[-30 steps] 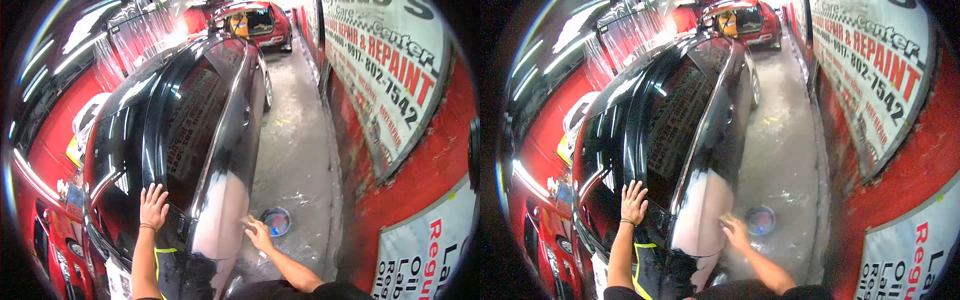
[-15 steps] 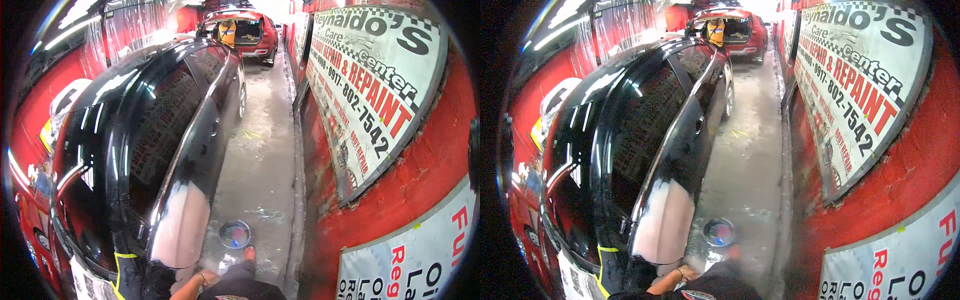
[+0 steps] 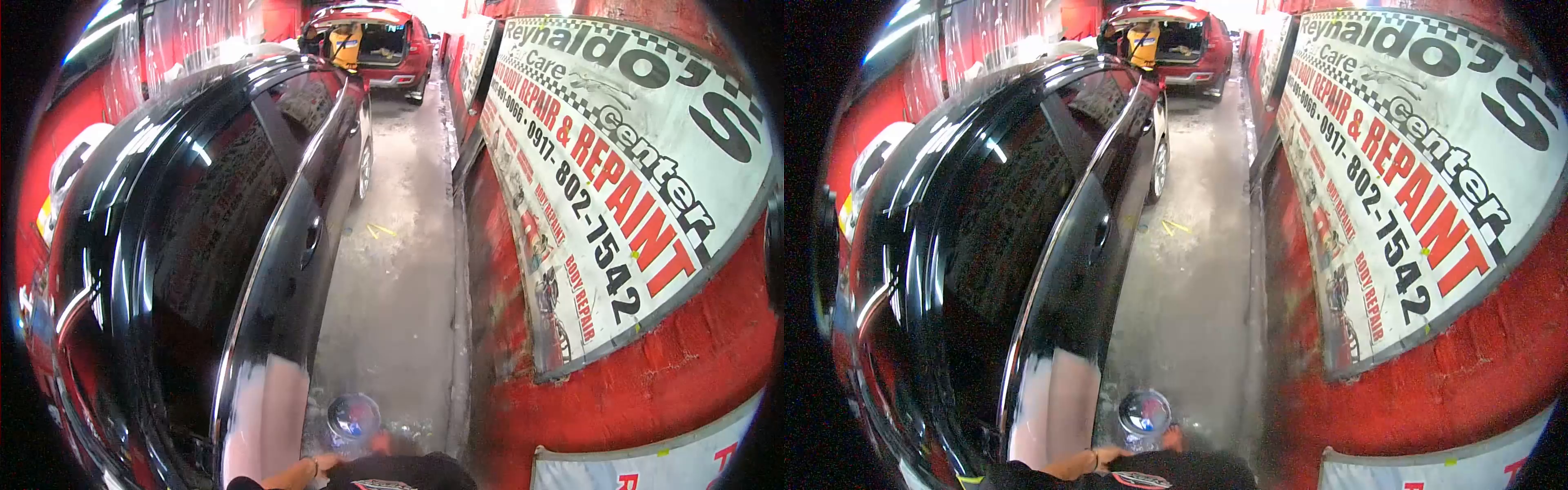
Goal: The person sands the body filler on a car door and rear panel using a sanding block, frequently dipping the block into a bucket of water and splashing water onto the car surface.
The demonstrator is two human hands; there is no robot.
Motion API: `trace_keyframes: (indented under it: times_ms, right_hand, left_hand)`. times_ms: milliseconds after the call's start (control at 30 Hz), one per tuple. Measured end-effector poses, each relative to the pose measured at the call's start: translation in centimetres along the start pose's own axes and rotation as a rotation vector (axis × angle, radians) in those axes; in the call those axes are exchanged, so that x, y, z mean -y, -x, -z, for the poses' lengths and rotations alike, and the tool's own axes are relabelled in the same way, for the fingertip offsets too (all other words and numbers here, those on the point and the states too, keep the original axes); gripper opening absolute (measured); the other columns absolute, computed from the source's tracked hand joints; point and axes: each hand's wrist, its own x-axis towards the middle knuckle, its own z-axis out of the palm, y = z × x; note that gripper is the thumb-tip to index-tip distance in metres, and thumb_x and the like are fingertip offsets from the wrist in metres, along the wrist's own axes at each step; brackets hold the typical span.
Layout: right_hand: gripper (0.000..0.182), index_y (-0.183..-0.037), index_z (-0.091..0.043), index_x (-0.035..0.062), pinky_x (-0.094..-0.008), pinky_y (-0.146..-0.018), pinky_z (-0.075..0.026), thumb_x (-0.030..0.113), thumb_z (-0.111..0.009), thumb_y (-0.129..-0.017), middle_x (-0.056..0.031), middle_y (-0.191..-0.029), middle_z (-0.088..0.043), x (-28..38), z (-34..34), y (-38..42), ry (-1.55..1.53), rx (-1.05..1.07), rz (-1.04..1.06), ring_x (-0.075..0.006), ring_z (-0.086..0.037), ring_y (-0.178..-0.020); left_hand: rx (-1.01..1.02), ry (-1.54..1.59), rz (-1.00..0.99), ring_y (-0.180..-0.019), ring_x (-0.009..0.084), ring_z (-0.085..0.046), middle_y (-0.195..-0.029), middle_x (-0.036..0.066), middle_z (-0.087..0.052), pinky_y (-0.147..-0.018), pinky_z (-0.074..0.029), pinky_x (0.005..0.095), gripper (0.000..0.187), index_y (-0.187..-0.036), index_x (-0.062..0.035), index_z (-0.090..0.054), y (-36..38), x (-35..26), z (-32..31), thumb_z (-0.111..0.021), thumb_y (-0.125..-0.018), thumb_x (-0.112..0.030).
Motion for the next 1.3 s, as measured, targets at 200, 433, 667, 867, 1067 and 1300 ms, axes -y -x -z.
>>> trace_keyframes:
  times_ms: [200,433,667,867,1067,1300]
  right_hand:
    - [0.029,-0.118,-0.083,0.0131,-0.0416,-0.087,-0.059,0.032,-0.079,-0.096,-0.0121,-0.097,-0.079,-1.9,1.3,-6.2,0.040,0.036,-0.055,-0.0203,-0.073,-0.088]
    - [0.024,-0.111,-0.085,0.0113,-0.0395,-0.085,-0.059,0.027,-0.080,-0.095,-0.0094,-0.092,-0.078,-15.4,0.6,-15.4,0.048,0.174,-0.218,-0.0189,-0.073,-0.085]
    - [0.026,-0.105,-0.085,0.0073,-0.0404,-0.076,-0.059,0.028,-0.084,-0.089,-0.0099,-0.086,-0.079,-11.6,4.2,-29.0,0.123,0.198,-0.118,-0.0202,-0.074,-0.078]
    - [0.034,-0.117,-0.079,-0.0014,-0.0417,-0.096,-0.059,0.018,-0.079,-0.090,-0.0173,-0.115,-0.080,0.6,10.3,-40.1,0.042,-0.058,0.302,-0.0286,-0.077,-0.107]
    - [0.049,-0.133,-0.077,0.0079,-0.0426,-0.108,-0.055,0.027,-0.085,-0.089,-0.0192,-0.137,-0.076,9.8,14.7,-39.9,0.180,0.066,0.074,-0.0341,-0.073,-0.128]
    - [0.038,-0.119,-0.078,0.0027,-0.0460,-0.106,-0.056,0.029,-0.079,-0.091,-0.0197,-0.135,-0.076,7.8,15.0,-39.8,0.257,0.177,0.142,-0.0377,-0.074,-0.121]
  left_hand:
    - [-0.189,-0.245,-0.010,-0.113,0.0201,-0.075,-0.133,0.010,-0.078,-0.102,-0.058,0.0405,0.051,-0.143,-0.0048,-0.072,1.0,-11.8,0.2,-0.061,-0.108,-0.040]
    - [-0.304,-0.482,-0.047,-0.113,0.0202,-0.076,-0.135,0.010,-0.078,-0.101,-0.059,0.0365,0.048,-0.140,-0.0058,-0.074,0.3,-22.8,-2.6,-0.069,-0.107,-0.040]
    - [-0.616,-0.494,-0.789,-0.124,0.0257,-0.073,-0.136,0.016,-0.078,-0.109,-0.056,0.0409,0.057,-0.137,-0.0018,-0.076,13.8,-48.2,-14.0,-0.076,-0.104,-0.048]
    - [-1.017,-0.601,-1.988,-0.123,0.0272,-0.071,-0.123,0.014,-0.077,-0.112,-0.052,0.0433,0.050,-0.126,-0.0008,-0.079,42.9,-73.1,-34.5,-0.063,-0.108,-0.045]
    - [-0.683,-1.715,-2.413,-0.122,0.0278,-0.071,-0.123,0.015,-0.077,-0.110,-0.053,0.0437,0.049,-0.126,-0.0008,-0.079,49.4,-76.9,-41.2,-0.064,-0.108,-0.044]
    - [-0.709,-1.947,-2.200,-0.121,0.0286,-0.071,-0.123,0.015,-0.077,-0.109,-0.053,0.0442,0.047,-0.125,-0.0008,-0.078,48.8,-84.3,-37.1,-0.065,-0.107,-0.042]
